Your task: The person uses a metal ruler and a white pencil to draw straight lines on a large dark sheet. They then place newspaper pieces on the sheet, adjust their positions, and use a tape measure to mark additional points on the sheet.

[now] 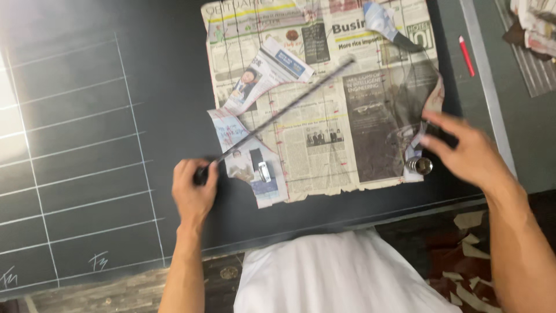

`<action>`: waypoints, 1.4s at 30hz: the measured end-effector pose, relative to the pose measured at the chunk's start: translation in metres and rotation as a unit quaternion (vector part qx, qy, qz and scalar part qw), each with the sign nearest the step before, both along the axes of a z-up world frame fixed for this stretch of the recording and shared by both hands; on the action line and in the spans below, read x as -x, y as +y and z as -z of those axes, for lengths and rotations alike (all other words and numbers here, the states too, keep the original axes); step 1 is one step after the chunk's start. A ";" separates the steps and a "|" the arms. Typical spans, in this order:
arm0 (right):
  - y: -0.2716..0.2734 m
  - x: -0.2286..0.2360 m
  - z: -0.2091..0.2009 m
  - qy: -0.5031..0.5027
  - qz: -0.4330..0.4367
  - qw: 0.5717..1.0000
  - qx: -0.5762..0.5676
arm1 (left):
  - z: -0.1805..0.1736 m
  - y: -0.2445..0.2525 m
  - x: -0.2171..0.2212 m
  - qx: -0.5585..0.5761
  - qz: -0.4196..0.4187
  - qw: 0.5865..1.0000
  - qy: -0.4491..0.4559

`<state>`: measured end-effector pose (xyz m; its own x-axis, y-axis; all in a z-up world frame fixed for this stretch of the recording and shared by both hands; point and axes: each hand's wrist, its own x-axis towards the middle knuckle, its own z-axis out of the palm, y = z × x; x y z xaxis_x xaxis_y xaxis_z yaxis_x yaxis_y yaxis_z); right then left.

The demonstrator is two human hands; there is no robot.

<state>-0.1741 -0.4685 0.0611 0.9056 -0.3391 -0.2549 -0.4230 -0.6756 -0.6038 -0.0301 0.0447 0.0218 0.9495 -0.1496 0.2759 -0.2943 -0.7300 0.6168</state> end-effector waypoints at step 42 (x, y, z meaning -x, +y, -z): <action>-0.055 -0.151 0.038 -0.131 -0.043 0.961 0.238 | 0.007 -0.028 -0.109 -0.216 0.120 0.966 0.076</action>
<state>-0.0233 -0.5232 0.0234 0.9471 -0.2828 0.1516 -0.2296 -0.9274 -0.2953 0.0793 0.0162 0.0151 0.8974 -0.4413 -0.0012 -0.4179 -0.8508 0.3186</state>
